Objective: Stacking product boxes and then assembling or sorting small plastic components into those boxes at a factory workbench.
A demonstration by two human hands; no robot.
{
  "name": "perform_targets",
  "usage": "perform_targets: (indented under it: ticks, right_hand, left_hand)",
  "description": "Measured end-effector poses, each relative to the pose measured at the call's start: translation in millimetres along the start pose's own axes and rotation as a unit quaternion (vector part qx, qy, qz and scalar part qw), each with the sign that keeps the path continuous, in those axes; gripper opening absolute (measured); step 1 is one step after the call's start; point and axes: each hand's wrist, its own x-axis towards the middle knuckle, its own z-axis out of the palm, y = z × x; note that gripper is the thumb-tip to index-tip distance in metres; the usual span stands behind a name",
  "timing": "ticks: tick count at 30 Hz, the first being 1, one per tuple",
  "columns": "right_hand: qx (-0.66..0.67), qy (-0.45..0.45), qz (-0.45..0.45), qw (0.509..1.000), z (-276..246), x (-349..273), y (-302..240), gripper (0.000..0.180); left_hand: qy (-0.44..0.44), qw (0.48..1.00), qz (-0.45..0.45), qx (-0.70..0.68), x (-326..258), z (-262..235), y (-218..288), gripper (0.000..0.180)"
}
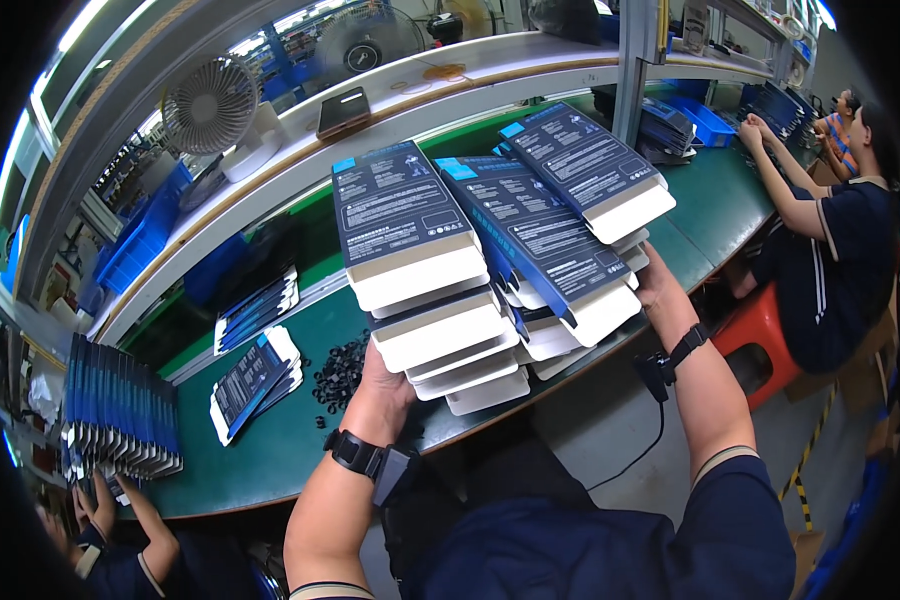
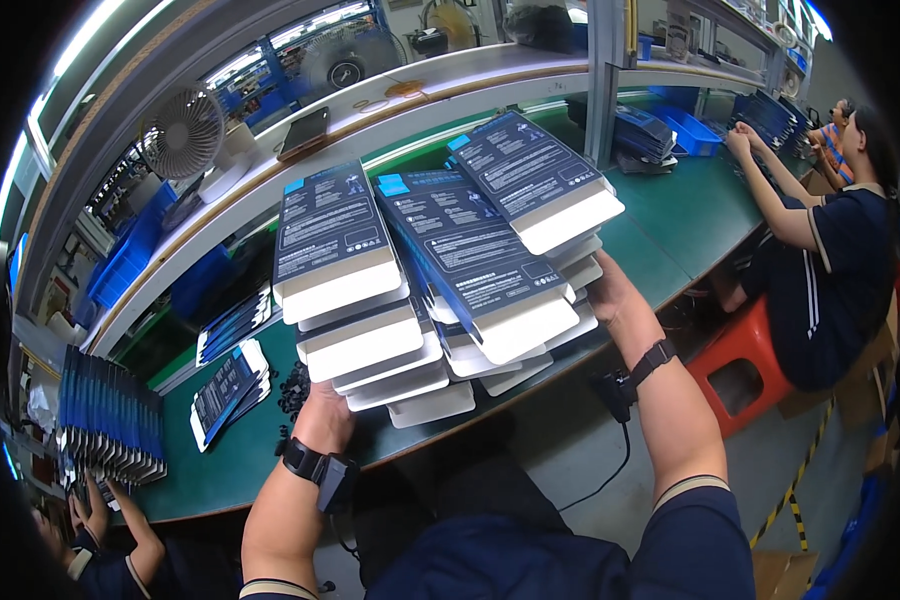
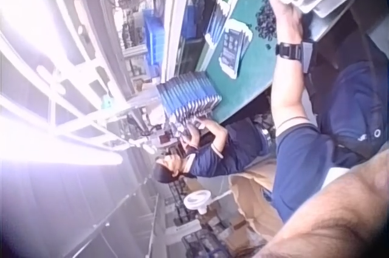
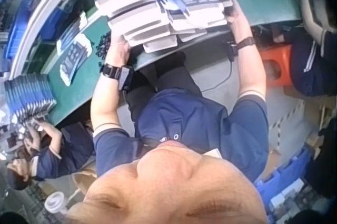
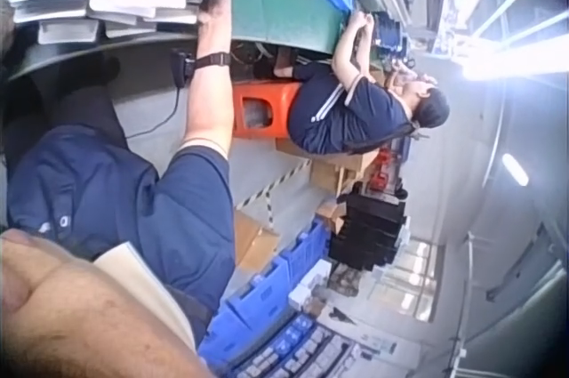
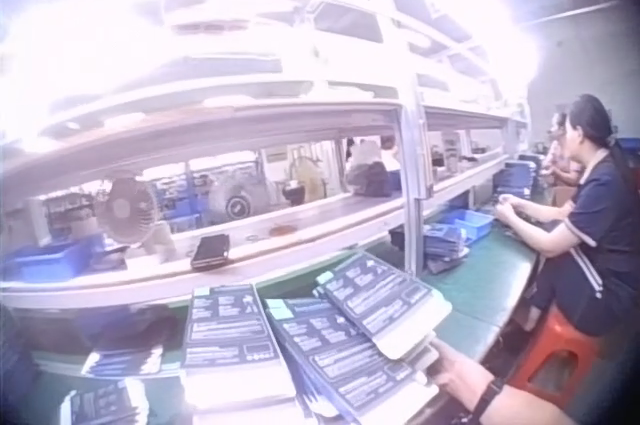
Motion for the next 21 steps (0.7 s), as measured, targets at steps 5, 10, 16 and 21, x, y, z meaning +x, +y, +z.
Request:
perform_targets:
  ticks: [5, 10, 16, 21]
  right_hand:
    - [0.021, -0.086, 0.015, 0.996, -3, 5, -6, 0.054]
    - [0.032, -0.128, 0.022, 0.991, 1, 14, -11, 0.057]
    - [0.045, -0.129, 0.029, 0.990, 31, 16, -14, 0.056]
    - [0.119, -0.158, 0.056, 0.979, 66, 13, -14, 0.043]
  left_hand:
    - [-0.049, 0.999, -0.003, -0.020, -3, -8, -4, 0.041]
    - [-0.030, 0.999, -0.001, -0.015, -1, -15, 1, 0.040]
    - [-0.007, 0.999, -0.004, -0.041, -3, -24, 23, 0.039]
    - [-0.016, 0.998, 0.014, -0.060, 9, -17, 27, 0.040]
